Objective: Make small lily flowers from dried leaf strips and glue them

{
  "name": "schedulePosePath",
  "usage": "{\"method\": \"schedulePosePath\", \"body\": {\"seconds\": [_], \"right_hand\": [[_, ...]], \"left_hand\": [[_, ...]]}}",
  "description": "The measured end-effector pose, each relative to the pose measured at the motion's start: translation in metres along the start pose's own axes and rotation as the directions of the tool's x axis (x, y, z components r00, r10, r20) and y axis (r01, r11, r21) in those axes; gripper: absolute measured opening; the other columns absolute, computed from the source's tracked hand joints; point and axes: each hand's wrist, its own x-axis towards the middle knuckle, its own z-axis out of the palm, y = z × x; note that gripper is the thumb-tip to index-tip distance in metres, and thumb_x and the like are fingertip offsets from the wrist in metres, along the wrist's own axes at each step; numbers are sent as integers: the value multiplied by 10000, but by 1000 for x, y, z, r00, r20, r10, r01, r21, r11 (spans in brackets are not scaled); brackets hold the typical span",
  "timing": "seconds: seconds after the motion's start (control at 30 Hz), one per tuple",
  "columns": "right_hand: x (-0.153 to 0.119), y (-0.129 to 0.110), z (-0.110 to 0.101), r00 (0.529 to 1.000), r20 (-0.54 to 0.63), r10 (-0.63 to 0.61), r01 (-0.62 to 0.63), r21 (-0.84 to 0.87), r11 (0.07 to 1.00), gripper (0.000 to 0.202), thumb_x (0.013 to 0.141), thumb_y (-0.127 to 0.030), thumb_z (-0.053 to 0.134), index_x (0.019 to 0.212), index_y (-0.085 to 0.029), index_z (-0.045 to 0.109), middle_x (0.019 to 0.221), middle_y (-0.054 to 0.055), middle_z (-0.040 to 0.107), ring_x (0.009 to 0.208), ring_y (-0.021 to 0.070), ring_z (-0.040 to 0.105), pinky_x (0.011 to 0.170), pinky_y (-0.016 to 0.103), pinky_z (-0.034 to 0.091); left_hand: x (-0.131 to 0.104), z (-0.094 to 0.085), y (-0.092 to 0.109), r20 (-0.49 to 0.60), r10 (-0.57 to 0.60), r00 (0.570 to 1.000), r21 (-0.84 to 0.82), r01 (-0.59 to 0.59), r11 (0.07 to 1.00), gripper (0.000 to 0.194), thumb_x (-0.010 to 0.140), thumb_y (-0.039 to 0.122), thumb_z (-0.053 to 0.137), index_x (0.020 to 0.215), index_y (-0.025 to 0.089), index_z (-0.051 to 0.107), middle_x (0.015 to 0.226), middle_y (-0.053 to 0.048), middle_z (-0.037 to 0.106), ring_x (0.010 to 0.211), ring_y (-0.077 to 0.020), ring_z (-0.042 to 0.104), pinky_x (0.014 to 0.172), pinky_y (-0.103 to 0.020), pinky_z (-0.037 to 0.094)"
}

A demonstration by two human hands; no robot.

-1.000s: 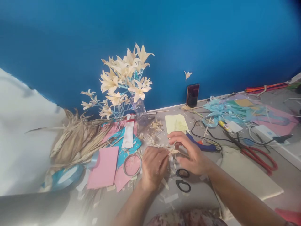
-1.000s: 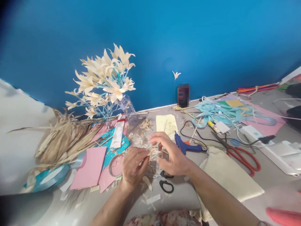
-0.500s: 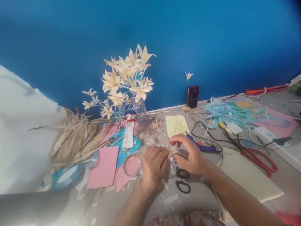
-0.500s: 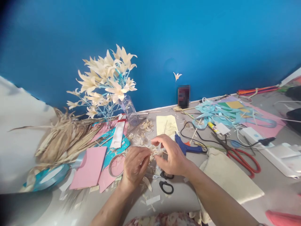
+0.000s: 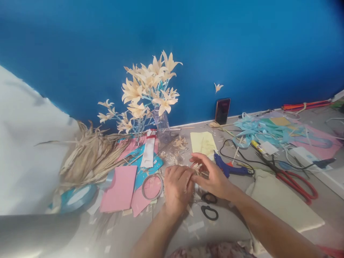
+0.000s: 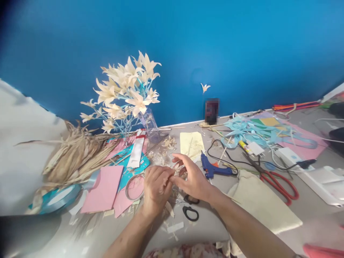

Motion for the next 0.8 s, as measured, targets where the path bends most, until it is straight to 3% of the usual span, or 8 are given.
{"method": "schedulePosePath", "body": {"seconds": [0.27,0.43,0.63,0.8], "right_hand": [[-1,6,1,996,-79,-41,31,-120,992,427,859,-135,526,1270,-248,504,997,33,670,754,145,616,718,274,512],[-1,8,3,990,-132,-47,24,-174,985,456,816,-100,517,1249,-243,513,952,25,659,684,130,601,610,234,479],[1,5,2,978,-206,-42,12,-145,989,418,768,-79,508,1159,-223,540,859,8,660,639,131,589,615,243,482],[2,-1,0,981,-192,3,-25,-109,994,401,762,-99,507,1145,-214,543,837,1,656,607,123,567,585,240,461]], "left_hand": [[-3,6,1,-53,-112,992,-55,109,993,157,872,116,596,854,207,723,839,-57,673,775,-187,615,710,-330,444],[-5,10,0,-16,-113,993,-111,110,988,184,886,113,566,909,203,725,879,-67,690,814,-185,638,745,-329,485],[-4,11,-1,-1,-51,999,-163,50,985,227,882,79,547,970,202,717,903,-72,740,838,-196,676,770,-341,508],[-4,11,-1,0,-109,994,-245,106,964,137,873,118,598,894,198,706,858,-52,754,812,-187,691,782,-337,516]]}}
